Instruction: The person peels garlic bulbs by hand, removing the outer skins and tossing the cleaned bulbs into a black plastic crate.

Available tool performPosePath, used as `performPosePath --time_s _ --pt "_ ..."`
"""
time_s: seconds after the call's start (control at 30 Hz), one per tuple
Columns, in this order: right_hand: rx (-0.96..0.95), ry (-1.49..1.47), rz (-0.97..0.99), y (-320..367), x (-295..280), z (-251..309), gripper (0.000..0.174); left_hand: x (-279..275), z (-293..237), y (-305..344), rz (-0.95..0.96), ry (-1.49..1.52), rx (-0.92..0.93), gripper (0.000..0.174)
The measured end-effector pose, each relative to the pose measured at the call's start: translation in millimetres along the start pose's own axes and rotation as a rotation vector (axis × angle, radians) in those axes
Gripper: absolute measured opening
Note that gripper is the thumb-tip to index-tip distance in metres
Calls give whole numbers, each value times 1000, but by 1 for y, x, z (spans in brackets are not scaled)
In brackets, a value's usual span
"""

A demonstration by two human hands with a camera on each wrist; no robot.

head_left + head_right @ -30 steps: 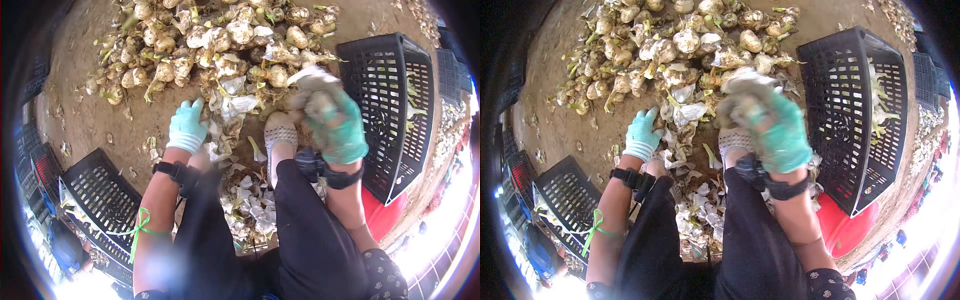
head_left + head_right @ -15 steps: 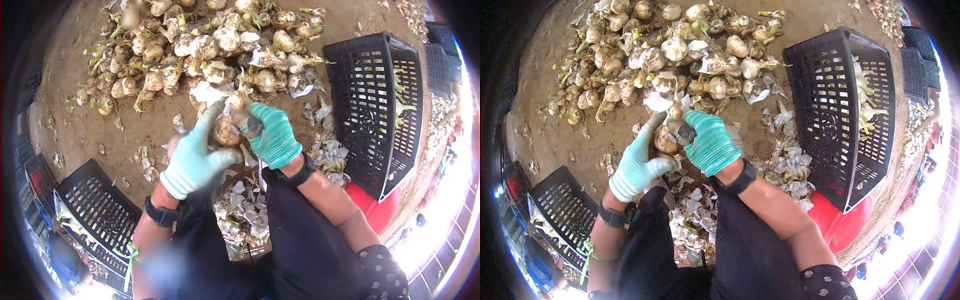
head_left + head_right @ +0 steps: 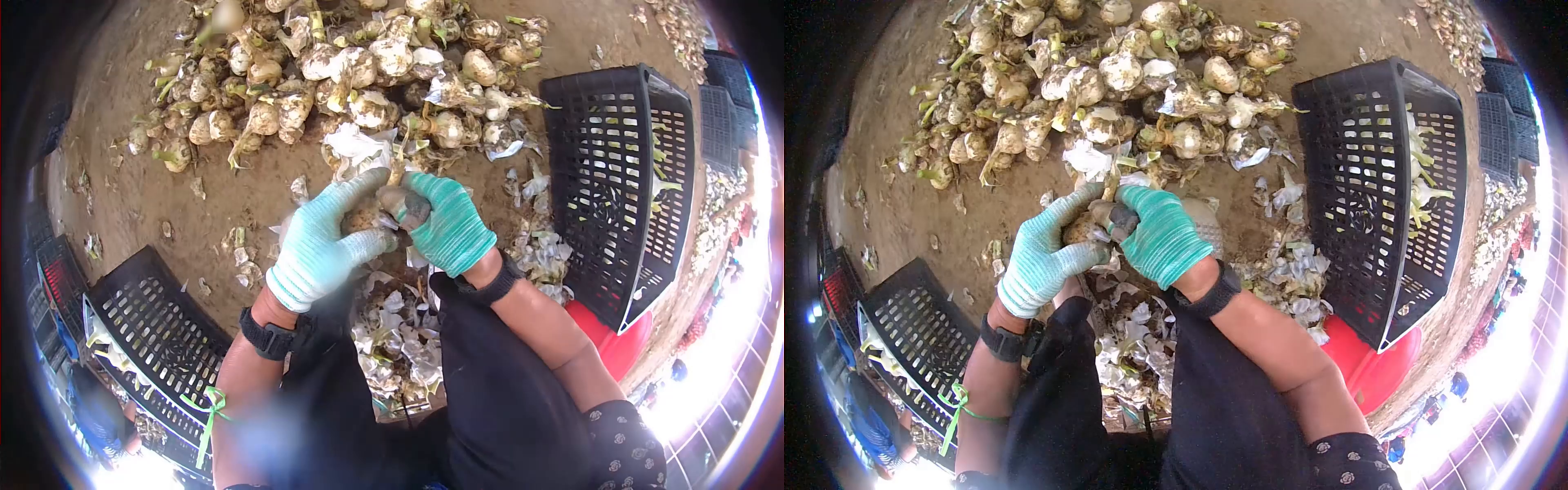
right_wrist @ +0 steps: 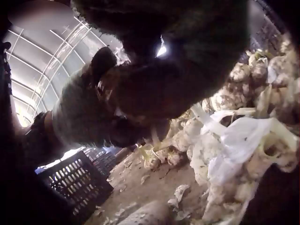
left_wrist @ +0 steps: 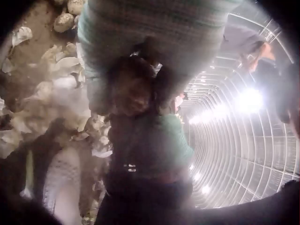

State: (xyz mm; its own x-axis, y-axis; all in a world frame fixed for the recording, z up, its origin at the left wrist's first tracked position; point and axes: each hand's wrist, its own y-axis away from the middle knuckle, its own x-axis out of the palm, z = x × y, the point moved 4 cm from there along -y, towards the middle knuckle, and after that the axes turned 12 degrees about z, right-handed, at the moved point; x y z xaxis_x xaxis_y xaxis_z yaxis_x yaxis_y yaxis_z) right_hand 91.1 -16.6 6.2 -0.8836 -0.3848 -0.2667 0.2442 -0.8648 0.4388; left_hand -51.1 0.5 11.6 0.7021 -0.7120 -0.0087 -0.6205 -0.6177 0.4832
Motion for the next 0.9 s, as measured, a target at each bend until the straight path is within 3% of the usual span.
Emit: performPosePath --time_s 0.03,0.1,0.17,0.23,0.33,0.4,0.57,0.63,0.7,0.83,0.9 --pt "0 0 0 0 2 -6 11 0 1 0 13 41 -24 56" --pt "-272 115 -112 2 2 -3 22 -1 4 2 28 195 -30 56" --pt "-263 27 -100 -1 3 -4 19 -1 5 2 44 350 -33 57" --pt "-255 -62 -87 -1 2 -5 16 -4 1 0 47 148 44 57" --pt "-133 -79 -88 2 -2 -4 15 -1 1 -2 42 100 33 56" --pt "91 -85 38 3 -3 7 16 0 2 -2 73 172 19 56" --pt "-158 2 -38 1 -2 -3 20 0 1 0 95 310 -7 57" --pt "-218 74 -53 2 -3 2 24 1 5 1 97 532 -24 59" --pt "-284 -15 -65 3 -6 9 17 2 4 2 108 656 -1 61" --pt "-217 -86 32 5 -7 4 21 3 12 2 144 902 40 65" --pt "-172 -62 63 5 -6 -1 26 0 16 3 151 850 24 65"
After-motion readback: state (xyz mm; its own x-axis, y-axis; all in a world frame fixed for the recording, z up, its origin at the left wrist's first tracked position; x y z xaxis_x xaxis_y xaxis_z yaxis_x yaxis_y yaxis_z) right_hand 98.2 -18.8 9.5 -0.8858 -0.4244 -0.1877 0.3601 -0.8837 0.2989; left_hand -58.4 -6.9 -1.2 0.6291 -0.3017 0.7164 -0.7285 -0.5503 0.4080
